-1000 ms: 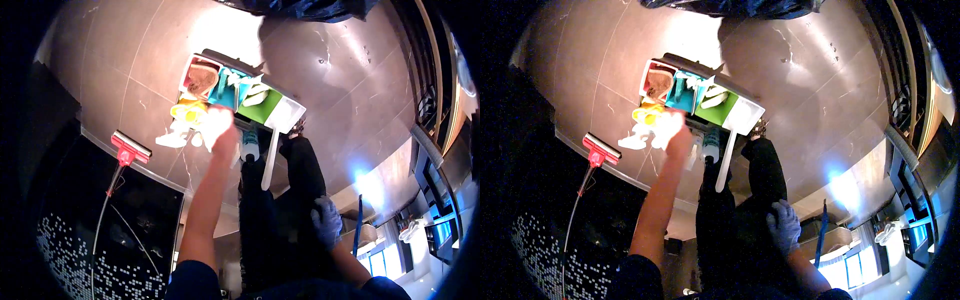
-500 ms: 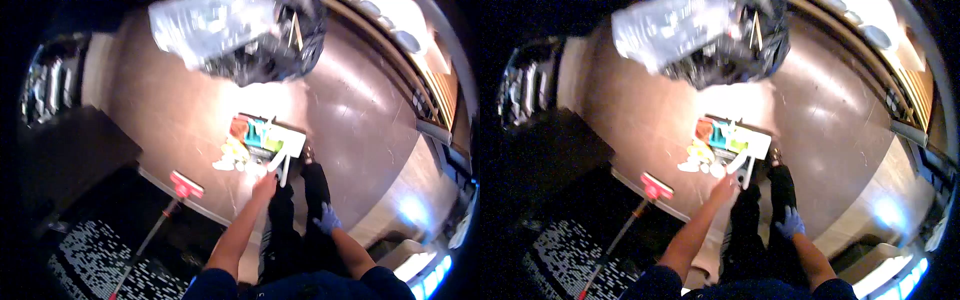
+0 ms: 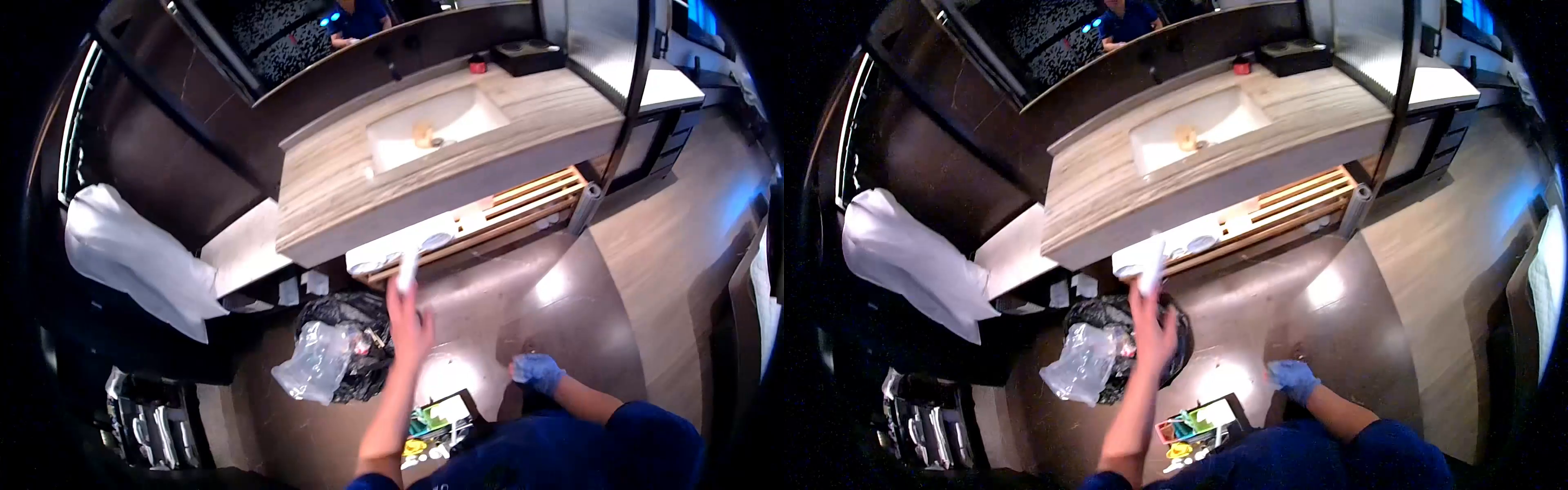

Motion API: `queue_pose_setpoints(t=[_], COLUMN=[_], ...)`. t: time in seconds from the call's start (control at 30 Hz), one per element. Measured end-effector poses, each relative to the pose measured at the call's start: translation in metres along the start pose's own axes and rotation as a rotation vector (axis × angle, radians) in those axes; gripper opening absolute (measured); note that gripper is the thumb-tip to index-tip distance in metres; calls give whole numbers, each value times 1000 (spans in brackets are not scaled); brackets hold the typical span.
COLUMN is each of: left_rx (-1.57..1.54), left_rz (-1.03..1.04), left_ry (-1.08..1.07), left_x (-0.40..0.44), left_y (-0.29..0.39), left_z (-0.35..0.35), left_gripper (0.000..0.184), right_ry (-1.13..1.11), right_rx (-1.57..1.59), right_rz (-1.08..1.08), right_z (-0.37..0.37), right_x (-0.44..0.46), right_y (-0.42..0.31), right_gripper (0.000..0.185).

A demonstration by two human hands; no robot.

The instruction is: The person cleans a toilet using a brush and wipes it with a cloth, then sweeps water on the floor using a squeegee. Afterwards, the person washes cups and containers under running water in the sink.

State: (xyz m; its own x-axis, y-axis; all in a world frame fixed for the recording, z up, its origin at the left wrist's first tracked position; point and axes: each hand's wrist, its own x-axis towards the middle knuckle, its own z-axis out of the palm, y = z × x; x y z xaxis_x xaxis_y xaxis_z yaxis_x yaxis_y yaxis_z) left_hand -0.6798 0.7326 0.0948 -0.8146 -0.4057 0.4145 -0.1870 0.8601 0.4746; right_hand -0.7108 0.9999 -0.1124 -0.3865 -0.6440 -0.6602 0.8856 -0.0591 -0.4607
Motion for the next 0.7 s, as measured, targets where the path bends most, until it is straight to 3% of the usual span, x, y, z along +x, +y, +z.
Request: queue_pose_setpoints(t=[0.03, 0.07, 0.13, 0.17, 0.27, 0.33, 0.37, 0.4, 0.43, 0.53, 0.6, 0.63, 0.67, 0.7], left_rx=[-15, 84, 99, 123, -122, -379, -698, -550, -542, -805, -695, -580, -623, -532], left_rz=[-39, 59, 105, -10, 43, -146, -339, -38, -266, -276, -302, -330, -352, -352], left_ry=[24, 135, 160, 127, 95, -300, -675, -539, -813, -657, -583, -515, -313, -276], left_x=[45, 91, 170, 191, 208, 171, 157, 140, 141, 134, 144, 150, 156, 163], left_y=[5, 15, 32, 57, 73, 124, 142, 144, 151, 158, 158, 160, 161, 154], left_z=[7, 15, 34, 34, 86, 116, 129, 153, 161, 184, 187, 184, 186, 191], left_gripper=[56, 57, 44, 37, 41, 40, 39, 40, 33, 30, 32, 36, 39, 36], right_ry=[12, 9, 32, 50, 0, -40, -164, -291, -168, -70, -39, -229, -420, -355], right_rx=[6, -525, -437, 187, 378, 455, 513, 570, 660, 681, 581, 484, 387, 388], right_rz=[-12, -387, -545, -322, -510, -585, -659, -733, -707, -648, -654, -648, -632, -616], right_z=[8, 13, 35, 54, 74, 79, 80, 83, 88, 83, 78, 71, 68, 79], right_x=[1, -2, -17, -26, -23, -20, -12, -6, -9, -12, -10, -3, 4, 6], right_y=[-24, -60, -134, -167, -234, -250, -260, -268, -273, -283, -292, -298, -304, -310], right_gripper=[15, 16, 18, 19, 20, 20, 19, 18, 21, 24, 27, 28, 29, 35])
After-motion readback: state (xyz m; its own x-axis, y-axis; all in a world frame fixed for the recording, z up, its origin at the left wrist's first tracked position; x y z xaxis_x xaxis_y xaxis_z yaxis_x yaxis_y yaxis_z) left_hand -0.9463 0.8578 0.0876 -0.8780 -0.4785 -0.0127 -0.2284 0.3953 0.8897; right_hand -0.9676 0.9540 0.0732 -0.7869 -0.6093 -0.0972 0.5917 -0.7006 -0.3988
